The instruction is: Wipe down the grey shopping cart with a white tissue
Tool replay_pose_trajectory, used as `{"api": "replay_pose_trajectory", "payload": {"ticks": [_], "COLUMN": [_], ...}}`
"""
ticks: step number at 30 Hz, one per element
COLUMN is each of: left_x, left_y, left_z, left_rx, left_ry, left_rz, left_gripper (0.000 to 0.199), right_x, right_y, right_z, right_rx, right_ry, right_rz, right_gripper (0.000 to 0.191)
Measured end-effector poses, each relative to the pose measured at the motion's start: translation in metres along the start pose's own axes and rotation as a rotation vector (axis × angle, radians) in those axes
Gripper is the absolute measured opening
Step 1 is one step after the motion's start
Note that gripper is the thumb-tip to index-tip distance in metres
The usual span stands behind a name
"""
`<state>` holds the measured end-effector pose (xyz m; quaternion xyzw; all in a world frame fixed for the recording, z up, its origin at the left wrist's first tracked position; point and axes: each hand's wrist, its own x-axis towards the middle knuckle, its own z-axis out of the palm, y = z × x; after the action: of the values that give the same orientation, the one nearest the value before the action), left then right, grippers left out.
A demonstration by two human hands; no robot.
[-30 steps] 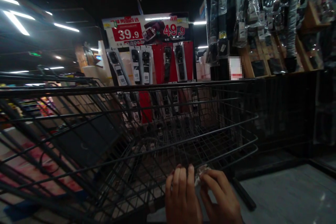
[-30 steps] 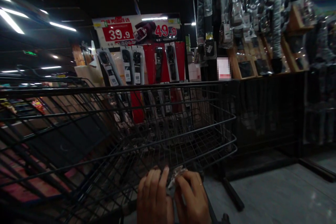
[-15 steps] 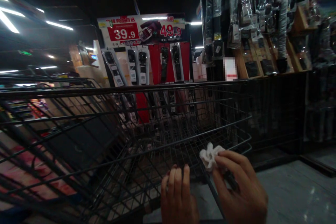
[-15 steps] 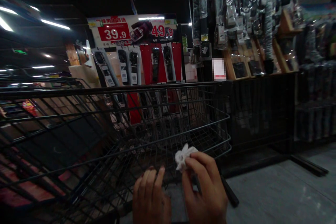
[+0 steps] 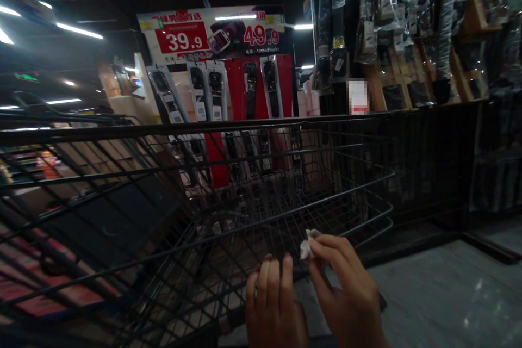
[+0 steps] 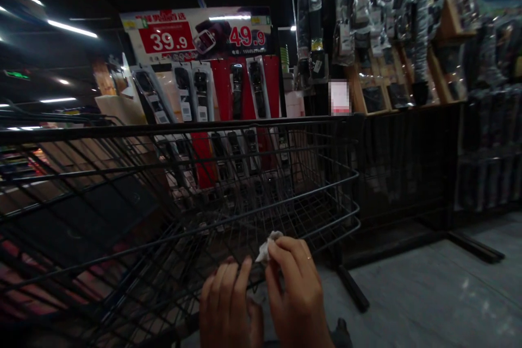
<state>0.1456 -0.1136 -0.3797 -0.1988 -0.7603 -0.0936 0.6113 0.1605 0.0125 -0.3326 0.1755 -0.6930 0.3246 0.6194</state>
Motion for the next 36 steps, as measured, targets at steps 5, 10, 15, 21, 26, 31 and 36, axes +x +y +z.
{"api": "replay_pose_trajectory", "payload": {"ticks": [5,10,15,21,26,31,36], "left_x": [0.001,0.004,0.001,0.000,0.000,-0.006,-0.009], "left_y": [-0.003,0.000,-0.003,-0.005,0.000,-0.007,-0.011], "left_z": [-0.003,-0.005,-0.003,-0.004,-0.004,-0.001,-0.004], "left_rx": [-0.005,-0.005,0.004,0.022,0.001,0.022,-0.033], "left_ry": [-0.018,-0.025,-0.045,-0.061,-0.014,-0.048,-0.084], "left_rz": [0.033,0.024,0.040,0.066,0.008,0.079,0.081], "left_gripper": [0.043,0.043,0.047,0.050,0.052,0.056,0.056], "right_x": [-0.016,-0.033,-0.034,-0.037,0.012,0.050,0.030], "right_y": [0.003,0.013,0.016,0.015,-0.005,-0.021,-0.012], "right_z": [0.002,0.005,0.001,-0.023,-0.034,-0.004,0.018], "right_rx": [-0.030,0.003,-0.028,-0.104,-0.124,0.001,0.015], "right_ry": [0.011,0.012,-0.029,-0.063,0.087,0.094,0.088], "right_rz": [-0.025,-0.007,-0.013,0.003,0.026,-0.008,0.037], "right_gripper": [0.018,0.015,0.017,0.013,0.021,0.023,0.018]}}
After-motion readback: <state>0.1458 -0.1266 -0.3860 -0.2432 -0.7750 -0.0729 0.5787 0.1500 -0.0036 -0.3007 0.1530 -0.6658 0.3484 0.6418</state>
